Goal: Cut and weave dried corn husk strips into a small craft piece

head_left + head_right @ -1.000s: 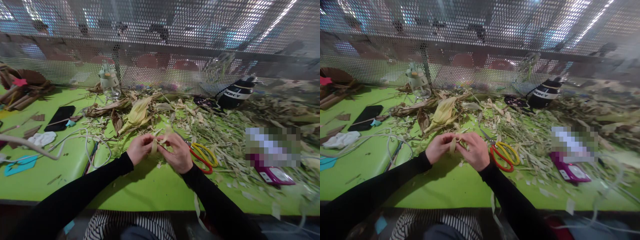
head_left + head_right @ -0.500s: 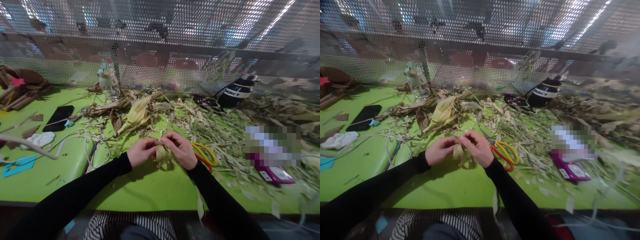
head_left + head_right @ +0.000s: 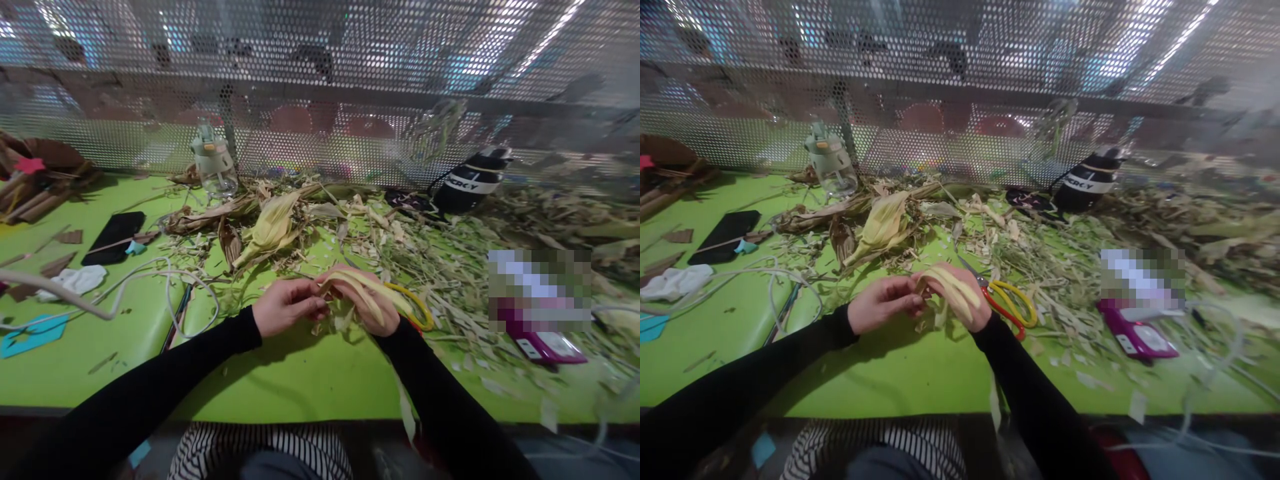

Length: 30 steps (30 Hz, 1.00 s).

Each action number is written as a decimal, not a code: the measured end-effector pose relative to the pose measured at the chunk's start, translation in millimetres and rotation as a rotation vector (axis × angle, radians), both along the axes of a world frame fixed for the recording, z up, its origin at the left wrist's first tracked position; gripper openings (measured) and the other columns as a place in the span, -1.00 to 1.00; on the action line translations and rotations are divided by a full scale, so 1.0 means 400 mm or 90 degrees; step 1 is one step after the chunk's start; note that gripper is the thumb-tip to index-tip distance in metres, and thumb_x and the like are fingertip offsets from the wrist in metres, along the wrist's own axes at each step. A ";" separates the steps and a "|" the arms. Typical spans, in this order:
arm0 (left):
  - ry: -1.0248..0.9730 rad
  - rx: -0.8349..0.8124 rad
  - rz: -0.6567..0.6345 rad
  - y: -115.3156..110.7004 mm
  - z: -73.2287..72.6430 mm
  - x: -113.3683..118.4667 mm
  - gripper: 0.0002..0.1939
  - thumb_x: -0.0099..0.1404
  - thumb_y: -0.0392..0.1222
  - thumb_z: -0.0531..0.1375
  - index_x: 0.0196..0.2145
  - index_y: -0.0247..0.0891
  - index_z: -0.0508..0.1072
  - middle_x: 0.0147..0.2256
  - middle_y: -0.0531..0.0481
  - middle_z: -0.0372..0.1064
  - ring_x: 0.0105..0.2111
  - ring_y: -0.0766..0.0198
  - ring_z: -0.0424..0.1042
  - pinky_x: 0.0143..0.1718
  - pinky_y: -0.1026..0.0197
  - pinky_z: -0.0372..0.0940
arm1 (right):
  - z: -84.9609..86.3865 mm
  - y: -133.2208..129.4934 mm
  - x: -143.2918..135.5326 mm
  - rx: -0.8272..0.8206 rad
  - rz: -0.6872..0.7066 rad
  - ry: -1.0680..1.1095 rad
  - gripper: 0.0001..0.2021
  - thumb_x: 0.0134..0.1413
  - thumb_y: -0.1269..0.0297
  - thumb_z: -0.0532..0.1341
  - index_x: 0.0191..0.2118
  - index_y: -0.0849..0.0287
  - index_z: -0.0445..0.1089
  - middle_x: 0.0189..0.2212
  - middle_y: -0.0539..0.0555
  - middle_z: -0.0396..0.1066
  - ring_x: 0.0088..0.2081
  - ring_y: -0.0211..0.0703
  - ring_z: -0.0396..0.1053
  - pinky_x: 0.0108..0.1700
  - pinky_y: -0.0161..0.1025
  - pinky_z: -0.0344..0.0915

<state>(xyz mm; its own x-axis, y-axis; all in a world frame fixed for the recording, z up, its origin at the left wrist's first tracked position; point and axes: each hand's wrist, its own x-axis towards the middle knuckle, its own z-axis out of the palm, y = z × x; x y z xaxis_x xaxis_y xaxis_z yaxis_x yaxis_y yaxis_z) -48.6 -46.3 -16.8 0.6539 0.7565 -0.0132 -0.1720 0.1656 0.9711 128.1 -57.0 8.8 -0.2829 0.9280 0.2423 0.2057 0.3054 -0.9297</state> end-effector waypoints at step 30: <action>-0.044 -0.021 0.201 0.016 -0.003 0.003 -0.76 -0.05 -0.18 0.36 -0.47 -0.34 0.41 -0.52 0.07 0.39 -0.50 0.40 0.35 -0.41 0.33 0.25 | -0.012 -0.016 -0.037 0.415 -0.014 -0.315 -0.81 0.06 0.38 0.18 -0.20 0.07 0.45 -0.38 0.05 0.30 -0.32 -0.17 0.26 -0.33 -0.21 0.28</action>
<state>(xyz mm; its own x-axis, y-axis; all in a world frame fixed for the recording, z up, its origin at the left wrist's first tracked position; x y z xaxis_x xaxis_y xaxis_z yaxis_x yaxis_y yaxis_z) -47.3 -39.7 -18.0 0.3865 0.9223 -0.0050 -0.2847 0.1244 0.9505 113.4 -63.6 3.9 -0.4820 0.6503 0.5872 0.5576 0.7446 -0.3670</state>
